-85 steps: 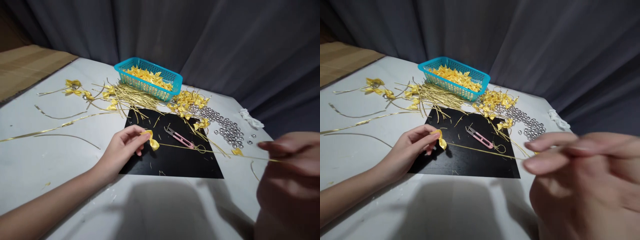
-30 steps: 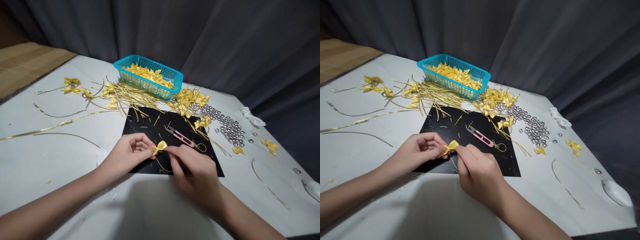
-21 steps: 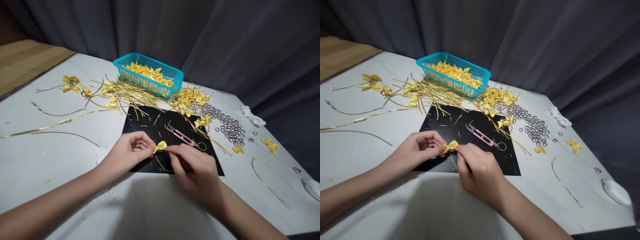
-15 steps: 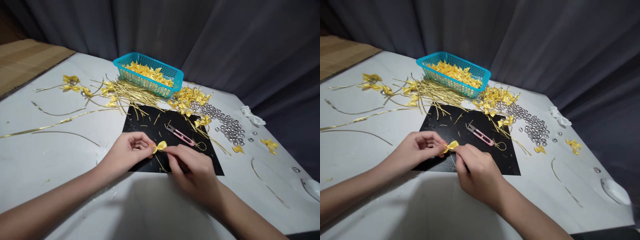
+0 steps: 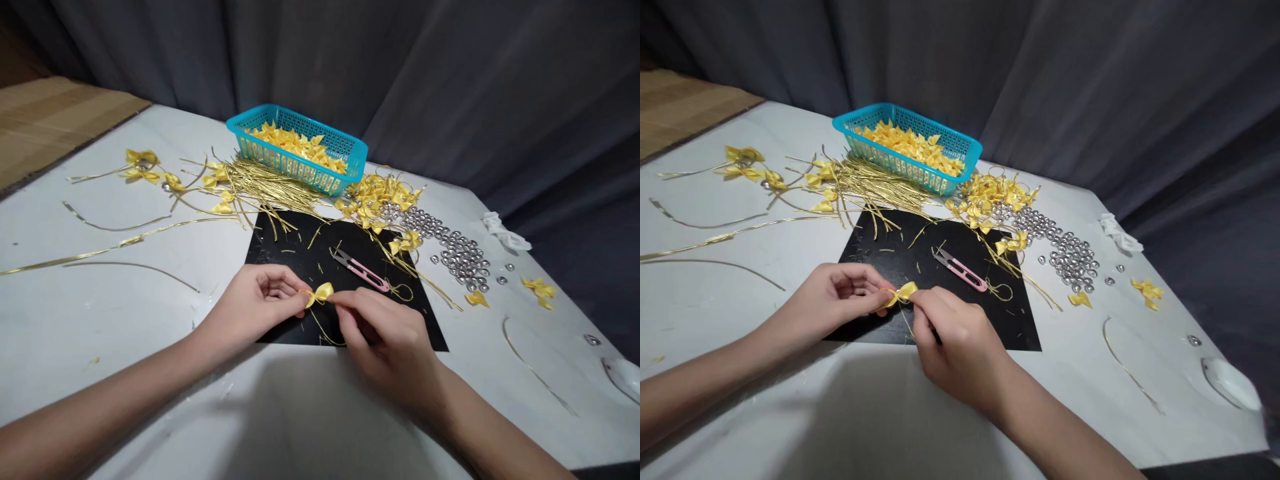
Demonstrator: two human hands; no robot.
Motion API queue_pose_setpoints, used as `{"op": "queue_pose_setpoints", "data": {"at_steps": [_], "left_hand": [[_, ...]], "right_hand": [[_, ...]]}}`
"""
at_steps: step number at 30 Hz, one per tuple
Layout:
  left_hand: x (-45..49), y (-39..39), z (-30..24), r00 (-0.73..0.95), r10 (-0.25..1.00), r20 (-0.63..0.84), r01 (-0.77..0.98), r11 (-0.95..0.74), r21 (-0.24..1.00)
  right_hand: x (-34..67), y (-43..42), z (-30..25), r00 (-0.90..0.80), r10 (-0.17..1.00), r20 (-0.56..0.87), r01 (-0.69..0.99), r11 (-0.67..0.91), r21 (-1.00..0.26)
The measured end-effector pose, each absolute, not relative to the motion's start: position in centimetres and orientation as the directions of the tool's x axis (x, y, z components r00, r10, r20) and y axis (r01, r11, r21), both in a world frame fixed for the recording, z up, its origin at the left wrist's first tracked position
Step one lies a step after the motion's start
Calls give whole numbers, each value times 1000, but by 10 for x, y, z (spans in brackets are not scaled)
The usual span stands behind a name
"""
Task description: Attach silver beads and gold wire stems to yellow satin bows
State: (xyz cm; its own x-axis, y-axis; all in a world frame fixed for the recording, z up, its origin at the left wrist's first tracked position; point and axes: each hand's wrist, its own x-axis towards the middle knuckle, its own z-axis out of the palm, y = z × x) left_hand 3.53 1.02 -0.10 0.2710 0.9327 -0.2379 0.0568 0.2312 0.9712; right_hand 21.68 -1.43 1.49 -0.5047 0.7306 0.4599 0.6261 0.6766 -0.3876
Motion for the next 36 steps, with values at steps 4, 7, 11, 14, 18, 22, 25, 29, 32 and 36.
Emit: {"op": "queue_pose_setpoints", "data": {"at_steps": [4,7,11,14,18,22,25,29,32,36], "left_hand": [[35,10,-1,270,930,-248,49,244,969],[36,10,1,265,928,-261,41,259,965],[37,10,2,263,929,-262,34,263,964],[37,10,1,259,930,-261,32,262,965],[35,9,1,257,927,-274,16,279,960],[33,11,4,239,922,-304,-59,326,944],[32,13,6,202,922,-329,-158,362,919],[31,16,7,129,924,-361,-286,383,878],[31,16,7,101,922,-373,-319,385,866],[31,15,5,131,923,-361,-273,383,882]], "right_hand": [[217,-14,15,-506,731,458,627,676,-387],[217,-15,15,-504,732,458,621,676,-397],[218,-15,15,-509,729,459,611,681,-404],[217,-15,15,-511,726,461,606,684,-406],[217,-15,15,-510,725,463,603,685,-409],[218,-14,15,-544,732,411,606,681,-410],[219,-15,16,-612,711,345,586,701,-406],[219,-17,22,-674,647,356,474,749,-463],[218,-21,28,-704,605,372,385,765,-516],[216,-25,30,-684,619,386,378,754,-538]]}}
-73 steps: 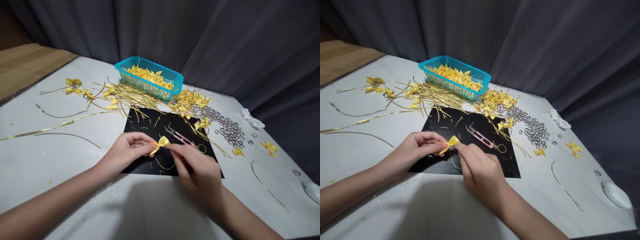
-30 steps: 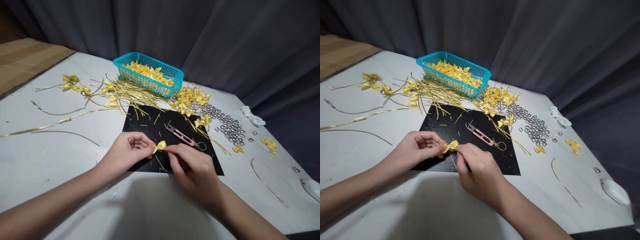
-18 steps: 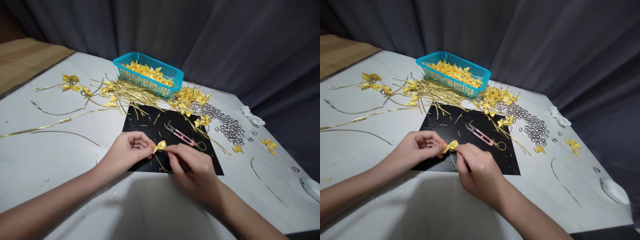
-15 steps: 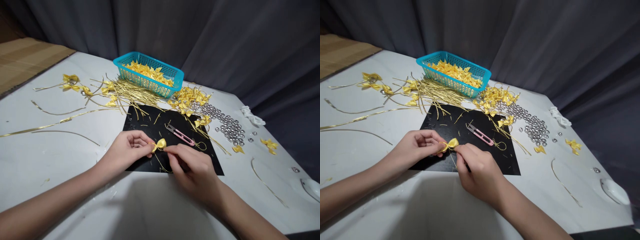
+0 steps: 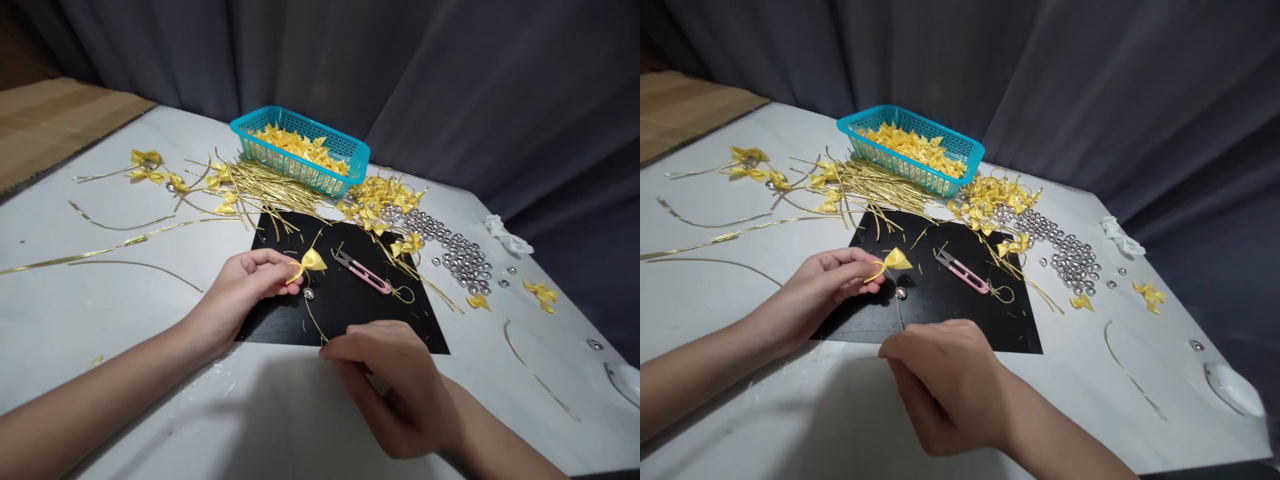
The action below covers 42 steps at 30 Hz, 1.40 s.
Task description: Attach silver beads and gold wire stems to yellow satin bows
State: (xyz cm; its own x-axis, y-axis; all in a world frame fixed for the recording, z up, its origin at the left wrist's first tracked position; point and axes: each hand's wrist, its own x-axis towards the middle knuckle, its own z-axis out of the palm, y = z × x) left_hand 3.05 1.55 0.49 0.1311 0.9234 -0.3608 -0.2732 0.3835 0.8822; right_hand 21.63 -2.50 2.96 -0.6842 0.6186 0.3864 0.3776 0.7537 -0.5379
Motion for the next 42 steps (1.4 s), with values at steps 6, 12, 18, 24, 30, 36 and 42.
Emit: {"op": "queue_pose_setpoints", "data": {"at_steps": [6,12,18,24,30,36,42], "left_hand": [[32,11,4,198,933,-300,-179,335,925],[34,10,9,195,931,-310,-109,334,936],[35,8,8,217,937,-274,-70,295,953],[34,7,6,235,937,-258,-45,275,960],[34,9,3,243,937,-250,4,256,967],[35,10,6,235,930,-283,13,288,958],[35,11,6,214,936,-278,18,281,960]], "right_hand": [[216,-21,23,-490,748,448,553,664,-504],[215,-17,20,-412,814,409,562,581,-590],[208,-15,19,-354,921,164,482,330,-812],[203,-15,18,-339,933,-117,274,-21,-961],[208,-9,25,-287,913,-291,203,-238,-950],[215,-8,26,-312,919,-242,95,-223,-970],[217,-8,30,-317,937,-145,196,-85,-977]]}}
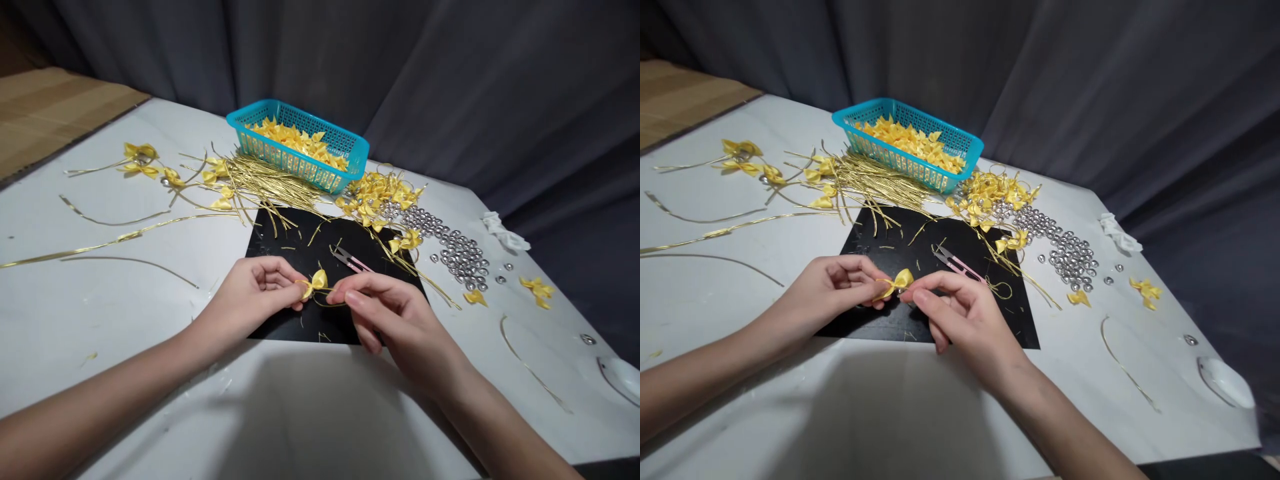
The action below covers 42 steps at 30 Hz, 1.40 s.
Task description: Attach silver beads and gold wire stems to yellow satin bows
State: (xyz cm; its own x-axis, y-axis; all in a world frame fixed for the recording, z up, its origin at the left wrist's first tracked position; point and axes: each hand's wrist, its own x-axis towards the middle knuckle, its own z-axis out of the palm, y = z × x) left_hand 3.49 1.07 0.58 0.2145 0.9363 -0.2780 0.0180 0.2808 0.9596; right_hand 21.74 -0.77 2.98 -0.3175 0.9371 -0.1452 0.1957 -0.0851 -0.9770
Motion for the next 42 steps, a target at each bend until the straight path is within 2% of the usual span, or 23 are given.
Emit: {"op": "queue_pose_setpoints", "data": {"at_steps": [2,4,6,8,13,42], "left_hand": [[35,11,5,212,938,-273,19,275,961],[35,10,5,212,941,-263,17,266,964],[35,10,5,213,943,-256,17,258,966],[35,9,5,218,943,-253,24,254,967],[35,9,5,224,941,-254,33,254,967],[33,7,4,226,940,-257,26,258,966]], "right_hand": [[217,-9,31,-245,969,26,351,113,-929],[216,-10,30,-191,949,250,517,314,-796],[215,-11,27,-225,889,398,619,446,-646],[215,-12,22,-315,829,463,636,546,-545],[215,-14,15,-441,768,464,617,635,-465],[214,-13,13,-428,766,480,638,632,-440]]}}
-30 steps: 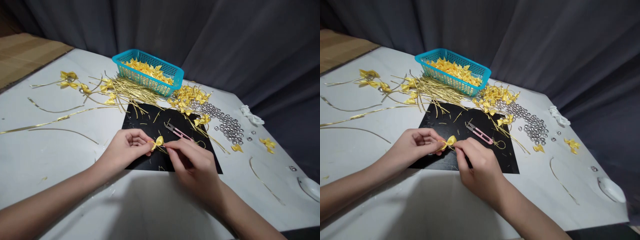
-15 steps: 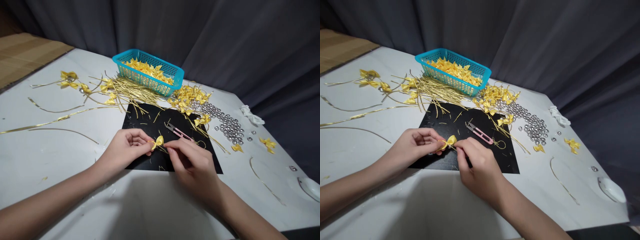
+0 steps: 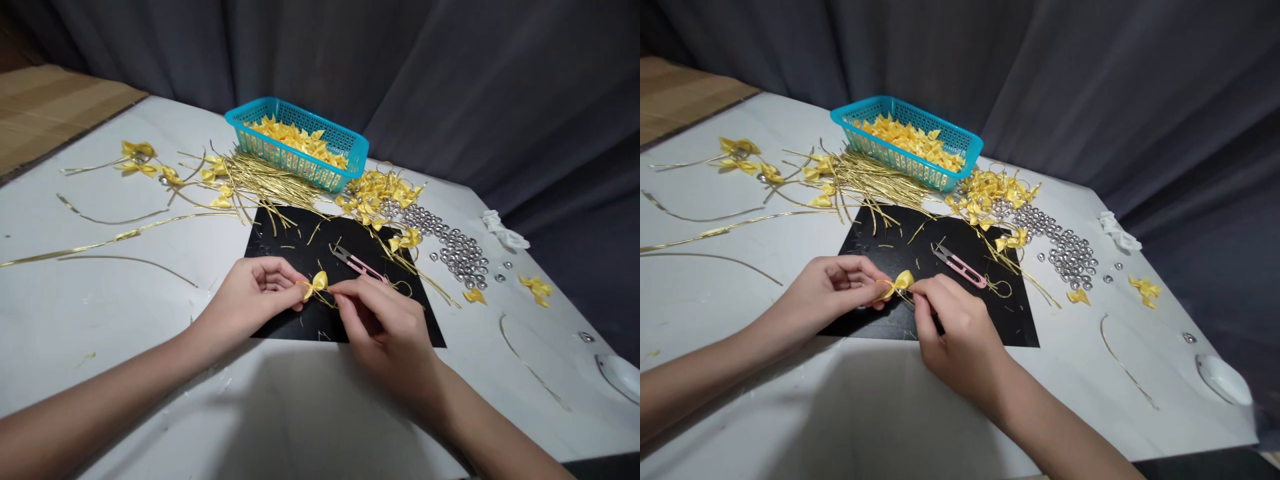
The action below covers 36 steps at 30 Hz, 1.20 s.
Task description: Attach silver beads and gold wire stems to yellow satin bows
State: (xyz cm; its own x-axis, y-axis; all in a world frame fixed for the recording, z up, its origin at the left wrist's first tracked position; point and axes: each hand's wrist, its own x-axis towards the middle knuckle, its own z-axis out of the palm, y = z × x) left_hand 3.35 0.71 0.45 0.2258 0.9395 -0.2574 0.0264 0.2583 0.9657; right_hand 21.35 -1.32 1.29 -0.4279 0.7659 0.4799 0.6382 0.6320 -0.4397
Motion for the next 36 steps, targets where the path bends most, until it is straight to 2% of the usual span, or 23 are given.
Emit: {"op": "queue_pose_setpoints", "data": {"at_steps": [10,19,21,23,25,27,29,31,33,36], "left_hand": [[35,10,3,238,933,-272,-6,281,960],[33,12,6,212,924,-319,-96,344,934],[33,13,6,176,925,-336,-151,363,920],[32,14,6,152,922,-355,-190,380,905],[32,15,6,151,919,-364,-189,388,902],[33,15,7,165,918,-360,-172,386,906],[32,14,7,185,919,-348,-162,377,912],[32,14,7,207,918,-338,-158,372,915],[31,13,7,229,913,-338,-149,376,915],[31,13,7,264,904,-337,-140,382,914]], "right_hand": [[214,-15,12,-465,751,469,654,648,-390],[215,-13,11,-452,749,485,643,650,-405],[215,-14,15,-344,766,543,669,606,-431],[216,-14,21,-103,739,665,684,538,-492],[218,-14,27,162,613,774,642,529,-554],[220,-15,32,288,505,814,594,573,-565],[221,-16,35,200,538,819,602,592,-536],[220,-17,33,-16,660,751,643,582,-498],[218,-17,28,-229,731,643,659,603,-450],[214,-14,17,-396,716,575,635,666,-392]]}}
